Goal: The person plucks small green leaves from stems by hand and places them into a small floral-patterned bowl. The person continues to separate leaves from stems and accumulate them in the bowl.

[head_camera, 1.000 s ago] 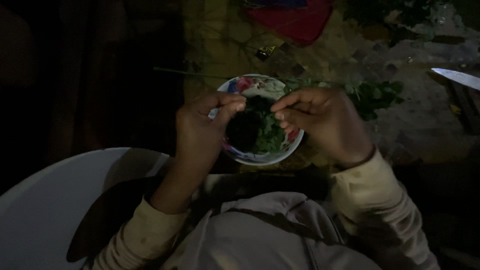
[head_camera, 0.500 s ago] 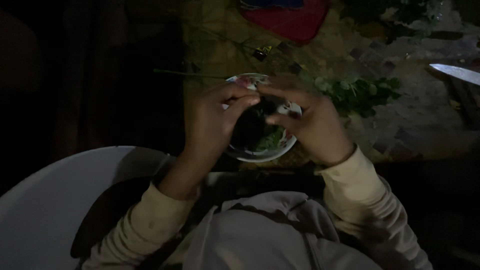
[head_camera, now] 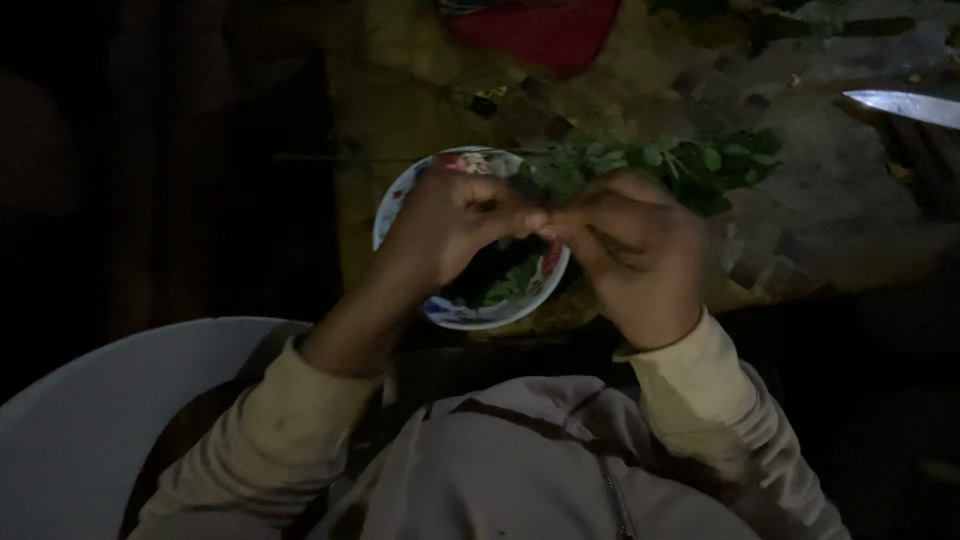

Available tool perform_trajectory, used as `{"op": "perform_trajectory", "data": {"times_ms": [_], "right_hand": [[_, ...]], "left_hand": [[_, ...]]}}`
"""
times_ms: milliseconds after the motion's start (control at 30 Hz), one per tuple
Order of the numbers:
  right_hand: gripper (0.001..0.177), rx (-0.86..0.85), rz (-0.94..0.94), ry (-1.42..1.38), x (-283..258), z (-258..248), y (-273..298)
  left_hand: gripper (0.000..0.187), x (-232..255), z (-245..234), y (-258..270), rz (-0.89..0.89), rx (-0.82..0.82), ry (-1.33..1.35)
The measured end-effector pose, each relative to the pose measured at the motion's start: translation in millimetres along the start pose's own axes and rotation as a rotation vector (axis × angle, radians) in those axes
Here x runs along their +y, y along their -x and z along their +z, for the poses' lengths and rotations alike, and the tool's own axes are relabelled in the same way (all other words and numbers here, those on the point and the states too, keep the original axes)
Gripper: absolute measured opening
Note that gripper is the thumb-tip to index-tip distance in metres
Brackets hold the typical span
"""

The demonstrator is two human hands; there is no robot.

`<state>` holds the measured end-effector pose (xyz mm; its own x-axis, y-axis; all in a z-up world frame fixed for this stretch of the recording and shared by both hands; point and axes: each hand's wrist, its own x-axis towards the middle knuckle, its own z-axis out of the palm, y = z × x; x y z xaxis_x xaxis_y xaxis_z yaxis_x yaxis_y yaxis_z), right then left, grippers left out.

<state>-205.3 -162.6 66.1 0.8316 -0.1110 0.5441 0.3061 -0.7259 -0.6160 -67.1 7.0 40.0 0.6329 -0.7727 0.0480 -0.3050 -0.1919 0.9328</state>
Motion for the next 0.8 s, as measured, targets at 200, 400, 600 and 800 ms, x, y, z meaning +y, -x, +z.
{"op": "perform_trajectory", "data": {"times_ms": [200, 400, 600, 800], "right_hand": [[0.01, -0.186, 0.2, 0.347, 42.9, -10.7, 17.6], [0.017, -0.308, 0.469, 0.58, 61.1, -0.5, 24.3], [0.017, -0.18, 0.367, 0.378, 26.2, 8.5, 1.1], [0.017, -0.369, 0.321, 0.347, 7.4, 12.9, -13.8]], "left_hand": [[0.019, 6.4, -21.7, 22.1, -0.073, 0.275, -0.354], [0.031, -9.3, -9.6, 25.9, -0.054, 0.212, -0.506], [0.044, -29.4, 16.3, 32.1, 0.006, 0.17, -0.745], [0.023, -36.8, 7.0, 26.5, -0.098, 0.165, -0.37]]}}
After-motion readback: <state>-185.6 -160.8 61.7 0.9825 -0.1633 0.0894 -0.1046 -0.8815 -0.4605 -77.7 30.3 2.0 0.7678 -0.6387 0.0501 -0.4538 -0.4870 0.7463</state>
